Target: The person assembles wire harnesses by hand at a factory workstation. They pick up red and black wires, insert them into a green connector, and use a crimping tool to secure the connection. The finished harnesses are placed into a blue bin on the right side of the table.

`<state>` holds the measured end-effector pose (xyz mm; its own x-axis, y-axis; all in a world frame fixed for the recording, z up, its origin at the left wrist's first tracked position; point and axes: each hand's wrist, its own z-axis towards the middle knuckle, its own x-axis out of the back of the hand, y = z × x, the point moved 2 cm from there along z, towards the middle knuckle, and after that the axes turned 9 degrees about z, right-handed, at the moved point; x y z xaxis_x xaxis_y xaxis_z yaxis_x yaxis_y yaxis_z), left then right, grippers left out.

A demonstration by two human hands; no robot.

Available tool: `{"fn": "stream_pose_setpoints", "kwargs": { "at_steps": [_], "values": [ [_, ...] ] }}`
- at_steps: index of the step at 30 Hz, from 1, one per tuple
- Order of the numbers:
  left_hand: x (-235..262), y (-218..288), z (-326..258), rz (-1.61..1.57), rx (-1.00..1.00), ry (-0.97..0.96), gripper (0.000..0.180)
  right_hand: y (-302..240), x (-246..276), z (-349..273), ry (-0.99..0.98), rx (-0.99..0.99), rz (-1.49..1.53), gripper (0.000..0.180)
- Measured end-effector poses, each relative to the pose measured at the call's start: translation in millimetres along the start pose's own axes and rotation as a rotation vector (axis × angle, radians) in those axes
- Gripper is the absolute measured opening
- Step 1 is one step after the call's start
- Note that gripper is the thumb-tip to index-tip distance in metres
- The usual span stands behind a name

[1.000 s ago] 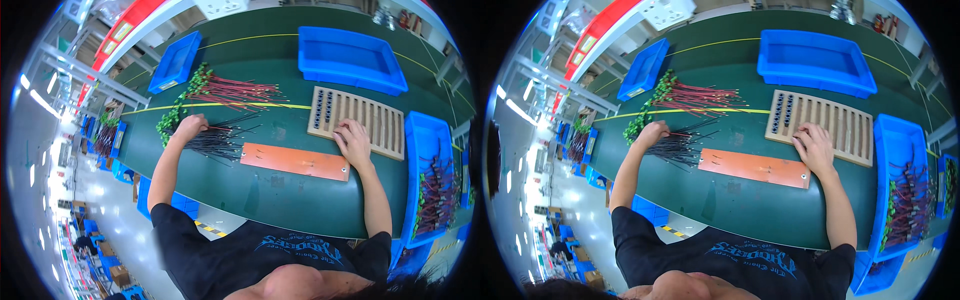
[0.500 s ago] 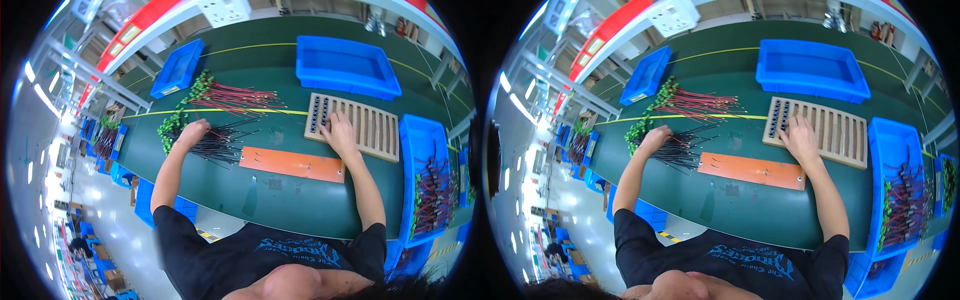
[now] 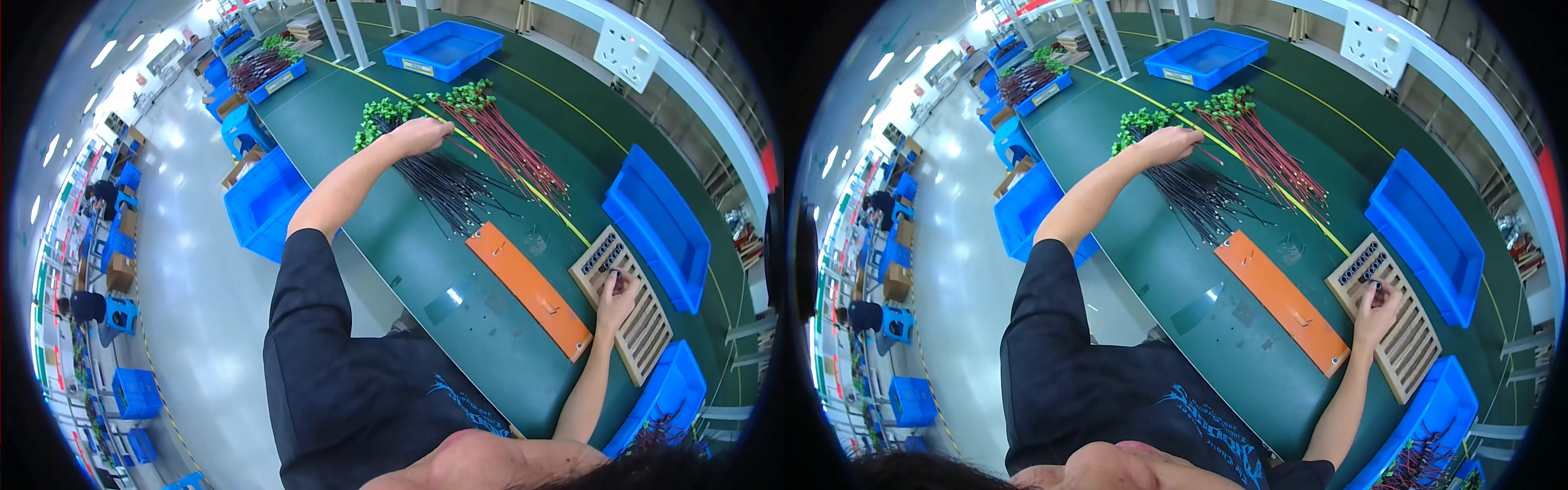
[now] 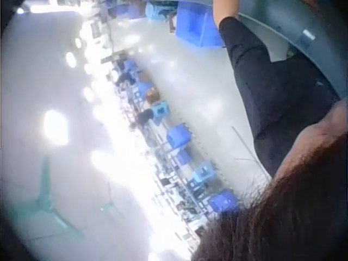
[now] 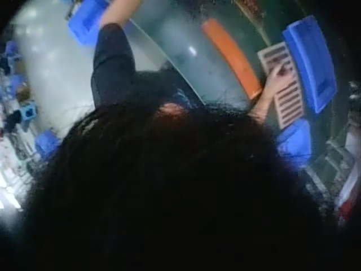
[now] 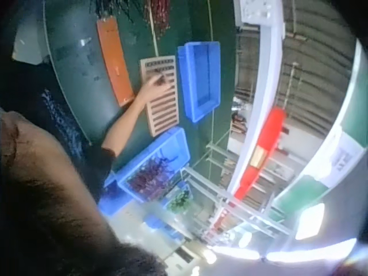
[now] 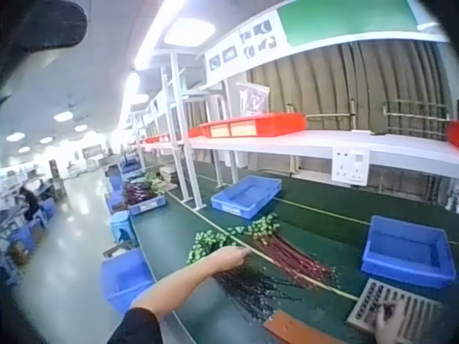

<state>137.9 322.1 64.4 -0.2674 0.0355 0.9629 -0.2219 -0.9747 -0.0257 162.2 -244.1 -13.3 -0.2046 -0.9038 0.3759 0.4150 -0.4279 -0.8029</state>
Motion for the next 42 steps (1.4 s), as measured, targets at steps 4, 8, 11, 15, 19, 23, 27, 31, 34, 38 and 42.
{"fn": "stream_pose_setpoints", "kwargs": {
  "at_steps": [4, 8, 11, 15, 19, 23, 27, 31, 34, 38, 42],
  "values": [
    [25.4, -20.5, 2.8, -0.162, 0.012, 0.232, 0.017, 17.2, -1.3, 6.0, 0.001, 0.016, 0.190, 0.029],
    [64.6, -34.5, 12.5, -0.446, 0.334, 0.716, 0.014, 39.4, 12.8, 16.6, -0.001, -0.004, 0.327, 0.038],
    [82.0, -57.6, 23.3, -0.686, 0.439, 1.039, 0.016, 48.3, 17.8, 20.7, 0.008, -0.159, 0.473, 0.036],
    [97.0, -44.3, 35.5, -0.664, 0.491, 1.123, 0.014, 39.9, 19.4, 22.3, 0.118, -0.281, 0.726, 0.031],
    [122.2, 22.5, 38.8, -0.199, 0.265, 1.358, 0.012, 41.2, 40.1, 26.0, 0.086, -0.308, 0.747, 0.028],
    [106.4, 119.1, 34.0, -0.587, -0.237, 1.051, 0.008, -6.5, 10.9, -1.6, -0.120, -0.385, 0.897, 0.025],
    [62.6, 249.7, -7.0, -0.447, -0.485, 0.453, 0.011, -67.5, 3.2, -61.1, -0.375, -0.340, 0.900, 0.032],
    [10.9, 312.1, -24.7, -0.542, -0.604, 0.007, 0.018, -117.8, 12.5, -105.9, -0.348, -0.482, 0.842, 0.041],
    [-18.1, 317.9, -26.2, -0.762, -0.548, -0.261, 0.030, -97.2, 19.6, -110.3, -0.351, -0.510, 0.829, 0.029],
    [-32.5, 331.8, -25.9, -1.066, -0.373, -0.440, 0.033, -86.3, 31.0, -111.6, -0.319, -0.444, 0.942, 0.036],
    [-31.1, 347.5, -27.7, -1.136, -0.147, -0.789, 0.031, -76.6, 37.1, -117.0, -0.193, -0.250, 0.825, 0.045]
  ]
}}
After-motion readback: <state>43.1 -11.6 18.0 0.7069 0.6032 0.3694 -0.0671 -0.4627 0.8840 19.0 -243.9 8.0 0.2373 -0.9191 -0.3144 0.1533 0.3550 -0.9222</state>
